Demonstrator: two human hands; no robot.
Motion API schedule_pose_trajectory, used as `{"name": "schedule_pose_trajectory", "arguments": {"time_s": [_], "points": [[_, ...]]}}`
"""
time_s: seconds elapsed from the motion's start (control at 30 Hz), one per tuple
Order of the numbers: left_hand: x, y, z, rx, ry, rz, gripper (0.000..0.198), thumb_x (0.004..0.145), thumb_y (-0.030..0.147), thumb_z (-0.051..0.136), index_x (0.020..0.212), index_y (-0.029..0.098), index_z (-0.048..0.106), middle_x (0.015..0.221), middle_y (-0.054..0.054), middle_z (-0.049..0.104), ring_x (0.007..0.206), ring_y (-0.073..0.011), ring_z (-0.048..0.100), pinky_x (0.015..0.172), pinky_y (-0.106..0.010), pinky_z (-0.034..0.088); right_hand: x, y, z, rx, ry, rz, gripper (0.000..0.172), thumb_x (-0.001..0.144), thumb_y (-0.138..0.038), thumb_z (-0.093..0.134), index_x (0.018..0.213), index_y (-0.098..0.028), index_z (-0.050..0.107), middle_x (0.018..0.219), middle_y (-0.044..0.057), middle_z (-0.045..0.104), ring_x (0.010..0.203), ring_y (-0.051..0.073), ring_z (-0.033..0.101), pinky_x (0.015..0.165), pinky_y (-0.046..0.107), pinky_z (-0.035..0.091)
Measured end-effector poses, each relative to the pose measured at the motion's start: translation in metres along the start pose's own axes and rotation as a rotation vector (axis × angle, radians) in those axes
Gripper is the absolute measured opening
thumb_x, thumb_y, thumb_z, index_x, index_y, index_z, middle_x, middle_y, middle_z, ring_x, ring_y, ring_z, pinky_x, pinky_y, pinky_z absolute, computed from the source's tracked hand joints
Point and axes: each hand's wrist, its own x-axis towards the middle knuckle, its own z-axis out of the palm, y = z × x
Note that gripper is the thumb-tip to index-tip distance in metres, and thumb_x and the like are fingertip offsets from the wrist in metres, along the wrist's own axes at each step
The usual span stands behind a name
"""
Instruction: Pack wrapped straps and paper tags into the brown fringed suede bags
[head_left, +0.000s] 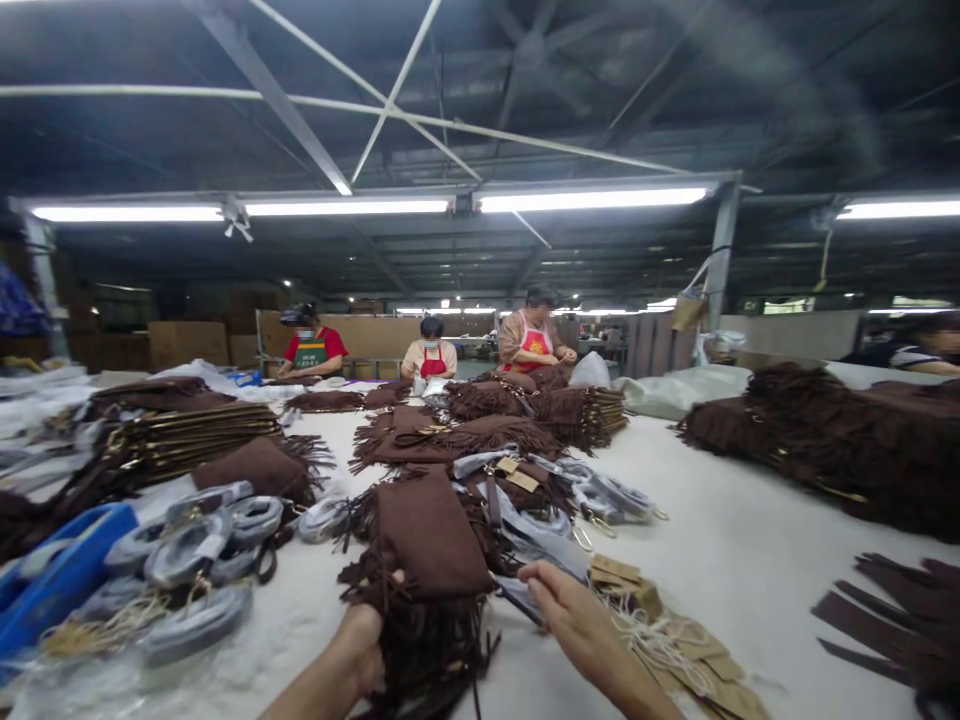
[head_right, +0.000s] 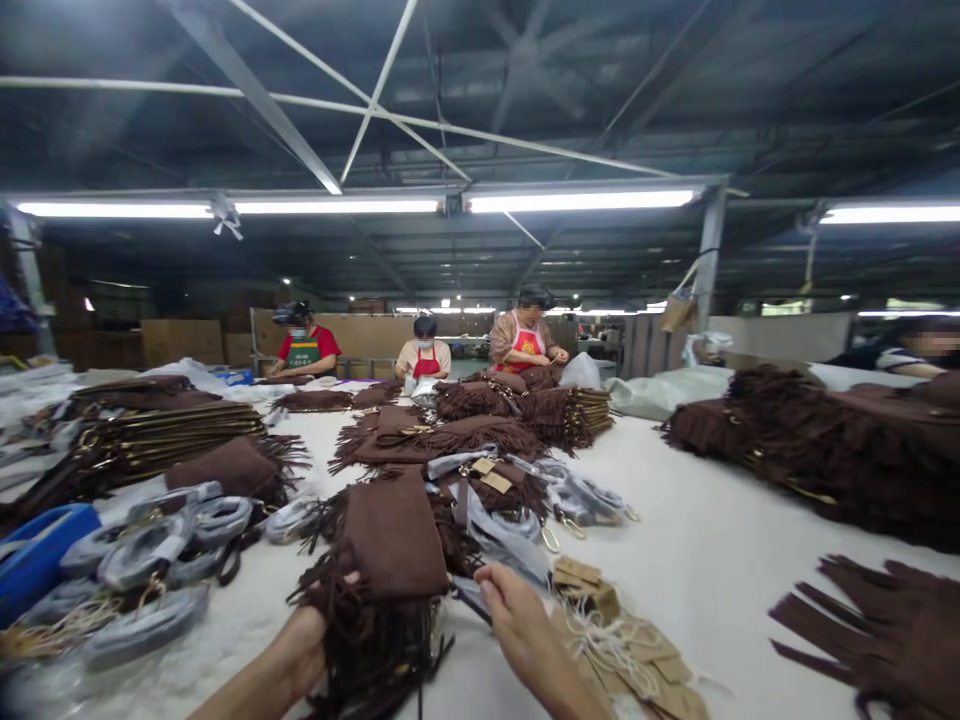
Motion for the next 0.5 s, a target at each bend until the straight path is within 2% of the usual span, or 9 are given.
{"name": "schedule_pose_trajectory", "arguments": {"time_s": [0.13,0.23,0.33,0.43,0.5], "points": [[0.011,0.036,-0.009,0.041,-0.025,0.07,0.014,0.077,0.001,0.061,0.07,0.013,0.061,0.051,0.001,0.064,0.038,-0.0117,0.055,0.037,-0.018,0.044,0.007,-0.005,0.008,0.078,-0.102,0.046,0.043,0.081,-0.056,0.037,0.088,-0.018,0.058,0.082,0.007,0.06,0.081,0.024,0.061,0.058,0.03,0.05],[0.016,0.057,-0.016,0.038,-0.092,0.093,0.012,0.075,0.004,0.063,0.066,0.011,0.062,0.051,-0.001,0.063,0.037,-0.0108,0.053,0.032,-0.017,0.038,0.006,-0.011,0.022,0.152,-0.195,0.041,0.052,0.08,-0.061,0.04,0.098,-0.016,0.06,0.09,0.009,0.061,0.089,0.025,0.061,0.058,0.028,0.052],[0.014,0.074,-0.022,0.022,-0.175,0.133,0.009,0.071,0.005,0.067,0.065,0.011,0.064,0.053,0.0,0.063,0.041,-0.0109,0.057,0.036,-0.016,0.041,0.001,-0.02,0.044,0.318,-0.323,0.004,0.063,0.075,-0.064,0.055,0.117,-0.017,0.057,0.096,0.009,0.06,0.094,0.025,0.059,0.059,0.027,0.052],[0.006,0.086,-0.024,0.012,-0.242,0.167,0.009,0.067,0.002,0.068,0.066,0.011,0.066,0.053,0.0,0.064,0.042,-0.0095,0.057,0.039,-0.015,0.043,-0.004,-0.035,0.068,0.543,-0.47,-0.058,0.076,0.065,-0.064,0.069,0.125,-0.019,0.052,0.085,0.005,0.059,0.087,0.023,0.058,0.053,0.024,0.05],[0.002,0.092,-0.024,0.012,-0.277,0.17,0.009,0.067,0.001,0.067,0.067,0.009,0.067,0.052,0.0,0.064,0.039,-0.0076,0.054,0.035,-0.012,0.038,-0.006,-0.045,0.08,0.639,-0.515,-0.099,0.072,0.062,-0.062,0.074,0.116,-0.019,0.056,0.077,0.001,0.057,0.076,0.019,0.056,0.05,0.022,0.048]]}}
